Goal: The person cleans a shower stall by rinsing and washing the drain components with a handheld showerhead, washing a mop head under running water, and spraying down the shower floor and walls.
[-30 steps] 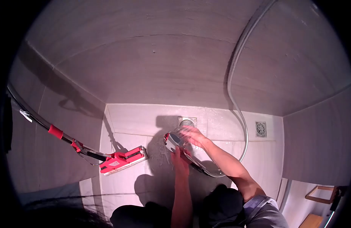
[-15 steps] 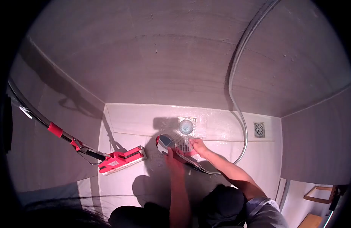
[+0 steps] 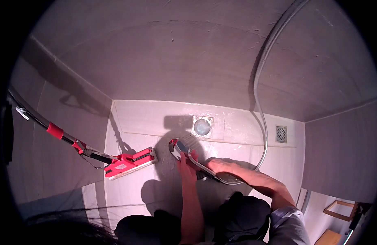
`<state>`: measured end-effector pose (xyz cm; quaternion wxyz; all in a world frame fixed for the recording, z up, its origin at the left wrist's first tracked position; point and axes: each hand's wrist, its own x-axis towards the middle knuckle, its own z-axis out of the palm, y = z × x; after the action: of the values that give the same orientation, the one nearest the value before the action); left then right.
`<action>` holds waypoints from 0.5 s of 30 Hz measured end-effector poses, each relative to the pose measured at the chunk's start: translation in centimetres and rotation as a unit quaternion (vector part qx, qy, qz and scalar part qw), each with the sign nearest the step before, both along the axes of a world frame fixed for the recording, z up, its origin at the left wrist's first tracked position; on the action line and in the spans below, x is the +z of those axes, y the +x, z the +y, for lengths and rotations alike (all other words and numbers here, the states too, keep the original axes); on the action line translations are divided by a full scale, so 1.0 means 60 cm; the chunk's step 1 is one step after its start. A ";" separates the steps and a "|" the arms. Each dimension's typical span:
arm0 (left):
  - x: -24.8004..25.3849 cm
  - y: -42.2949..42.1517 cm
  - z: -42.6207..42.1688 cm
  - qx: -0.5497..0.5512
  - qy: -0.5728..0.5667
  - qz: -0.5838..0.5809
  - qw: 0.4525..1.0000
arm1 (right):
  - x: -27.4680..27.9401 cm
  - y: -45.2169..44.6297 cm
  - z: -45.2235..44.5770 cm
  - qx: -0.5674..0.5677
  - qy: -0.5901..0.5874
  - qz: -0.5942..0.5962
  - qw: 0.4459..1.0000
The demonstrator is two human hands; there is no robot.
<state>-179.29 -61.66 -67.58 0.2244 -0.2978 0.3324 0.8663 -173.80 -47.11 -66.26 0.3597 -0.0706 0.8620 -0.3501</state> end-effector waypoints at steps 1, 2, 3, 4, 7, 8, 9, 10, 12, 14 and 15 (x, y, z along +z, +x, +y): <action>-0.004 0.001 -0.003 0.001 0.000 0.000 1.000 | 0.004 -0.005 0.003 0.001 0.000 0.000 1.000; -0.013 0.003 -0.006 -0.006 0.000 -0.006 1.000 | 0.007 -0.009 0.006 -0.009 -0.042 -0.044 0.998; -0.021 0.006 -0.008 -0.012 0.000 -0.012 1.000 | 0.008 -0.008 0.008 -0.018 -0.083 -0.088 0.992; -0.029 0.009 -0.008 -0.013 -0.001 -0.014 1.000 | -0.015 0.002 0.012 -0.019 -0.084 -0.090 0.992; -0.038 0.009 -0.005 0.003 -0.048 0.006 0.999 | -0.086 0.017 0.019 -0.060 -0.175 -0.013 0.983; -0.039 0.012 -0.007 0.008 -0.054 0.009 0.998 | -0.065 0.012 0.011 -0.060 -0.177 -0.014 0.982; -0.040 0.014 -0.008 0.012 -0.059 0.012 0.998 | -0.019 0.001 0.003 -0.022 -0.061 -0.007 0.998; -0.036 0.014 -0.009 0.012 -0.059 0.011 0.998 | 0.007 -0.007 0.001 0.016 0.057 -0.001 0.998; -0.025 0.013 -0.010 0.018 -0.067 -0.017 0.997 | 0.005 -0.009 0.008 -0.032 0.028 0.041 0.998; -0.035 0.023 0.001 0.048 -0.113 -0.012 0.992 | -0.044 -0.011 0.029 -0.185 -0.203 0.109 0.955; -0.029 0.023 0.007 0.077 -0.160 -0.005 0.984 | -0.028 -0.034 0.033 -0.322 -0.310 0.024 0.894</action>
<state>-177.90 -61.24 -69.35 0.1082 -0.3590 0.4412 0.8154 -175.82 -45.12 -67.97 0.1665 0.0952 0.6937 -0.6943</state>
